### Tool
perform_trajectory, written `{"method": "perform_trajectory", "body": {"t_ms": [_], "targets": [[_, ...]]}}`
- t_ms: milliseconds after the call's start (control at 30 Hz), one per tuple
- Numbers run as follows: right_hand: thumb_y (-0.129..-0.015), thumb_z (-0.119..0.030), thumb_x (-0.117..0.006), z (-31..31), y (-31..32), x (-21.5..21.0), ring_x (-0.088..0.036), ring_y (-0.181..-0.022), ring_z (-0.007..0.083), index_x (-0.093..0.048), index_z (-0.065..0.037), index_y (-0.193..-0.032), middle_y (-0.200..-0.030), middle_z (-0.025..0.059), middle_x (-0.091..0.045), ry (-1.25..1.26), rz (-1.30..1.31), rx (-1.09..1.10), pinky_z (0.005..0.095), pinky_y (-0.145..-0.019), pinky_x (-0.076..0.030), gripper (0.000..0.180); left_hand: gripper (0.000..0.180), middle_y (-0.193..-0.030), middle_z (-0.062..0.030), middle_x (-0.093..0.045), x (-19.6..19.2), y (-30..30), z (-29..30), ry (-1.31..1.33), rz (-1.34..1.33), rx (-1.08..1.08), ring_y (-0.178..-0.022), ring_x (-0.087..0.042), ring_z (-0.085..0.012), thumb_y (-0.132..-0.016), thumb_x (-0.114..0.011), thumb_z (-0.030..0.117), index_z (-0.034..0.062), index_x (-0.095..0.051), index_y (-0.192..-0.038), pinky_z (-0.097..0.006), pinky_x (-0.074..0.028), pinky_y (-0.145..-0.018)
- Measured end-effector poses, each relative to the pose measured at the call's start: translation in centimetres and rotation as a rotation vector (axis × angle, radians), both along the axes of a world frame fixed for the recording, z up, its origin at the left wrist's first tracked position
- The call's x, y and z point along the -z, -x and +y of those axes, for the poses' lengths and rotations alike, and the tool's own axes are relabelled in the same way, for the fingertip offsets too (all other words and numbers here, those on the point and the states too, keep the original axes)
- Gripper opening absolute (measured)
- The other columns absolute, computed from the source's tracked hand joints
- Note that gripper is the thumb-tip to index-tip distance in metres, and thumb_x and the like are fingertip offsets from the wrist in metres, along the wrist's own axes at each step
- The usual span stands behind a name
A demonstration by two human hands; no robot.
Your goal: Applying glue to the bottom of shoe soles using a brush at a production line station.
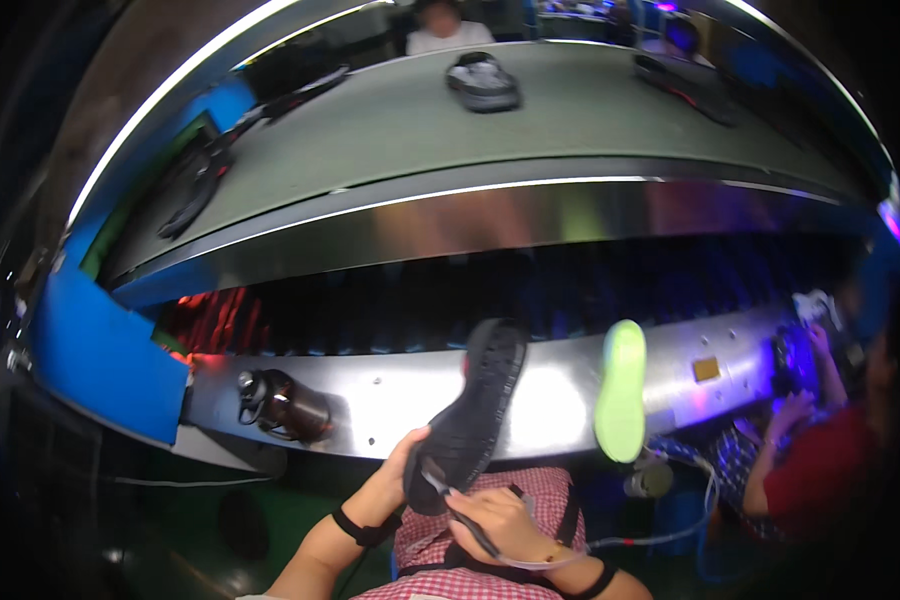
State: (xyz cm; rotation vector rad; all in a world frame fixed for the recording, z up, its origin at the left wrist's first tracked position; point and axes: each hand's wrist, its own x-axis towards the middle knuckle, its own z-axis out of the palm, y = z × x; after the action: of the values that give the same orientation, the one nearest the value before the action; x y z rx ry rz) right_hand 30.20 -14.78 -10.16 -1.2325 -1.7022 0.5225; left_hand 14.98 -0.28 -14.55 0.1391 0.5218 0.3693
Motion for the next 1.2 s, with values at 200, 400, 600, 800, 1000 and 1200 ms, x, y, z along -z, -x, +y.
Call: {"method": "perform_trajectory", "body": {"t_ms": [200,400,600,800,1000,1200], "targets": [[-0.087,-0.014,-0.052,-0.1,-3.5,0.6,-0.059,-0.084,0.0169,-0.063,0.001,-0.107,-0.093,0.012,-0.065,0.581,0.626,-0.376,0.0273,-0.078,-0.044,0.028,0.043,-0.107,-0.0175,-0.062,1.0,1.0,0.1,-0.069,-0.115,0.138,-0.092,-0.064,-0.0232,-0.09,-0.05,0.026,-0.0034,-0.048,-0.121,-0.034,-0.052,-0.082],[-0.086,-0.028,-0.047,-0.8,-6.1,1.2,-0.062,-0.076,0.0272,-0.063,0.001,-0.092,-0.082,0.0175,-0.065,0.122,1.279,-0.115,0.041,-0.073,-0.049,0.034,0.066,-0.126,-0.0163,-0.049,-3.1,1.5,0.4,-0.435,-0.043,0.179,-0.104,-0.057,-0.0189,-0.083,-0.058,0.03,-0.0023,-0.032,-0.134,-0.03,-0.046,-0.09],[-0.089,-0.042,-0.046,-2.4,-11.8,5.7,-0.058,-0.071,0.0176,-0.063,-0.014,-0.099,-0.091,0.0052,-0.065,0.038,1.623,0.137,0.034,-0.059,-0.042,0.034,0.082,-0.133,-0.016,-0.041,-14.3,3.2,1.4,-0.608,-0.204,0.009,-0.113,-0.049,-0.0196,-0.074,-0.06,0.037,-0.0016,-0.026,-0.138,-0.028,-0.038,-0.096],[-0.086,-0.029,-0.051,-2.4,-11.0,2.1,-0.055,-0.076,0.0258,-0.061,0.002,-0.095,-0.09,0.0136,-0.064,0.09,1.923,0.044,0.0334,-0.065,-0.041,0.034,0.074,-0.137,-0.0212,-0.036,-20.9,0.7,14.3,-0.737,-0.672,-0.277,-0.123,-0.036,-0.0428,-0.084,-0.038,0.058,0.0046,-0.034,-0.136,-0.062,-0.029,-0.098],[-0.087,-0.031,-0.05,-1.8,-10.1,1.6,-0.055,-0.076,0.0276,-0.06,0.0,-0.095,-0.089,0.0133,-0.063,0.221,2.031,0.185,0.0357,-0.06,-0.041,0.033,0.093,-0.15,-0.0151,-0.005,-22.1,1.7,22.5,-0.431,-0.541,-0.951,-0.139,-0.004,-0.0294,-0.081,-0.033,0.068,0.007,-0.003,-0.143,-0.051,-0.008,-0.11],[-0.087,-0.035,-0.05,-2.3,-11.1,4.5,-0.055,-0.082,0.0303,-0.057,0.003,-0.104,-0.097,0.017,-0.062,0.187,1.984,0.147,0.037,-0.065,-0.042,0.042,0.072,-0.145,-0.0188,-0.018,-21.7,-0.5,22.7,-0.993,-0.029,-1.016,-0.134,-0.024,-0.026,-0.089,-0.05,0.04,0.0013,-0.017,-0.14,-0.037,-0.023,-0.109]]}}
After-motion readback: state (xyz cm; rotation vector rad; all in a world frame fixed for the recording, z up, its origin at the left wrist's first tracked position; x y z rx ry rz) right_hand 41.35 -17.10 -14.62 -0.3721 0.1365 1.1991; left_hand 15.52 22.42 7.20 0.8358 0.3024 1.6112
